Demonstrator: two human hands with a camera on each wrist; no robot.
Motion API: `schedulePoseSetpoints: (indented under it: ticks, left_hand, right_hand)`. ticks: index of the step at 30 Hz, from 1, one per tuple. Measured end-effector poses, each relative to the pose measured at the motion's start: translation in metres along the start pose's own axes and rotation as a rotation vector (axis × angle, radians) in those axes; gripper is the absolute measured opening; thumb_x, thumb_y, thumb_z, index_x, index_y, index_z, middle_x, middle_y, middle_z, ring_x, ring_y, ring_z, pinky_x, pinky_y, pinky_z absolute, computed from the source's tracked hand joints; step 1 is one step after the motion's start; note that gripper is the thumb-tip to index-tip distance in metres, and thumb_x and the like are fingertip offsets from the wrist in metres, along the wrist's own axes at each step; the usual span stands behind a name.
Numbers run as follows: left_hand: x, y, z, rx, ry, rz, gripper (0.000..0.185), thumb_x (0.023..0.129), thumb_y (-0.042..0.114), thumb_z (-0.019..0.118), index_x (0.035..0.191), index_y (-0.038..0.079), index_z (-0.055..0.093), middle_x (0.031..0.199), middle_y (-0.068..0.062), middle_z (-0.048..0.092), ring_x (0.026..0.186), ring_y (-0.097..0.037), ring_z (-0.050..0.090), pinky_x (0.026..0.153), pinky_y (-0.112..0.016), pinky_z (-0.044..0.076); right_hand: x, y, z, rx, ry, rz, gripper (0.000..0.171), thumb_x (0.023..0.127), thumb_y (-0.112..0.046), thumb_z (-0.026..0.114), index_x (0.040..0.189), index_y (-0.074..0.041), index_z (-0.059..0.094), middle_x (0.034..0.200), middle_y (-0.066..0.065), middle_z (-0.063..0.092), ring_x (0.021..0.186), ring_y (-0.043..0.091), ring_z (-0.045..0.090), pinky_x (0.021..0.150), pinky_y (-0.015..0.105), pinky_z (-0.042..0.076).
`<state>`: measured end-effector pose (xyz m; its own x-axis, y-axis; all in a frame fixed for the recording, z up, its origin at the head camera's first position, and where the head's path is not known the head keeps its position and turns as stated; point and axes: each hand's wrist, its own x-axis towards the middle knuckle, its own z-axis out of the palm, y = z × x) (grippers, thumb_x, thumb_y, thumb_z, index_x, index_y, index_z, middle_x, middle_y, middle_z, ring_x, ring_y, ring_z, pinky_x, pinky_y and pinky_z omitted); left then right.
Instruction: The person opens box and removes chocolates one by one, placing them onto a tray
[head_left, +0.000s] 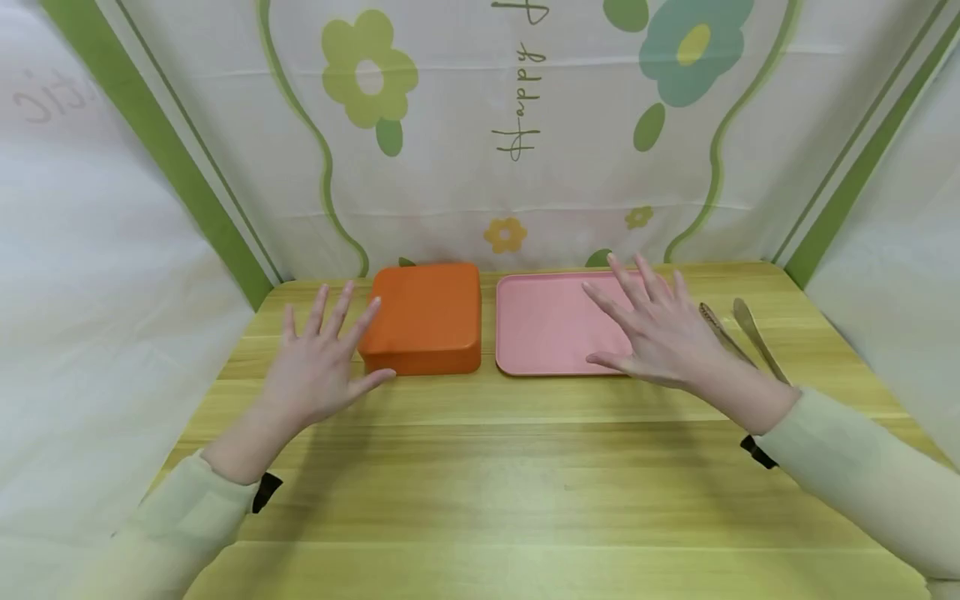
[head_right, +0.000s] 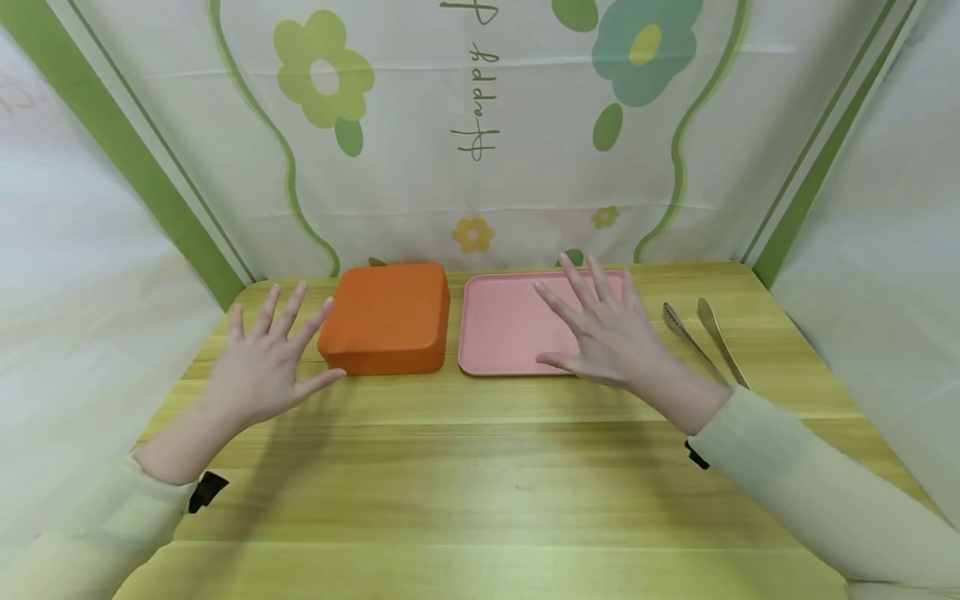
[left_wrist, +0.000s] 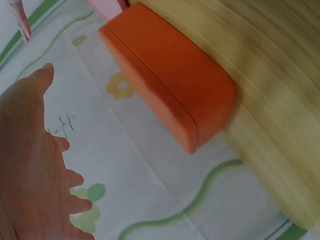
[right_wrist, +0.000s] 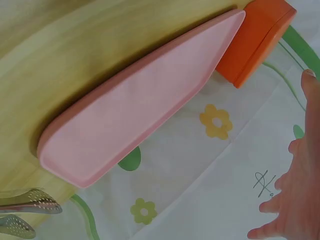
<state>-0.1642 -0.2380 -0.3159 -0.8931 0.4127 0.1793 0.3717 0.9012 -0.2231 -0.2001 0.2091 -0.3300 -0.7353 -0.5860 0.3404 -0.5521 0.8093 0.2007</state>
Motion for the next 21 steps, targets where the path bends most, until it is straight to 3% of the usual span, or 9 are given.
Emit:
schedulePoseSetpoints:
  ticks: [6,9,15,21]
  left_hand:
    - [0.004,-0.012,0.005,-0.003,-0.030,-0.034,0.094,0.089,0.075,0.038,0.157,0.025,-0.002,0.160,-0.012,-0.011,0.144,-0.044,-0.001,0.104,-0.072,0.000]
    - [0.008,-0.016,0.008,-0.011,-0.048,-0.057,0.094,0.088,0.077,0.035,0.157,0.026,-0.002,0.160,-0.011,-0.012,0.144,-0.041,-0.005,0.104,-0.071,-0.002]
    - [0.018,-0.026,0.014,-0.036,-0.046,-0.093,0.094,0.088,0.078,0.035,0.158,0.026,0.001,0.161,-0.015,-0.004,0.145,-0.041,-0.005,0.104,-0.072,-0.001]
    - [0.030,-0.039,0.019,-0.088,-0.026,-0.134,0.092,0.089,0.077,0.033,0.158,0.026,0.000,0.161,-0.016,-0.001,0.145,-0.039,-0.005,0.105,-0.070,-0.005]
  right_hand:
    - [0.022,-0.001,0.002,-0.045,-0.051,0.008,0.095,0.080,-0.076,0.052,0.154,-0.022,0.030,0.160,0.018,0.008,0.141,0.047,0.015,0.099,0.074,0.019]
    - [0.034,-0.005,0.003,-0.051,-0.109,0.028,0.095,0.081,-0.078,0.047,0.156,-0.024,0.025,0.161,0.017,0.002,0.143,0.045,0.008,0.100,0.074,0.019]
    - [0.056,-0.016,0.006,0.015,-0.153,0.061,0.095,0.084,-0.078,0.045,0.157,-0.026,0.015,0.161,0.016,-0.001,0.145,0.042,-0.002,0.103,0.073,0.011]
    - [0.080,-0.032,0.012,0.087,-0.181,0.090,0.094,0.086,-0.077,0.042,0.158,-0.029,0.006,0.161,0.015,-0.008,0.145,0.041,-0.003,0.105,0.071,0.011]
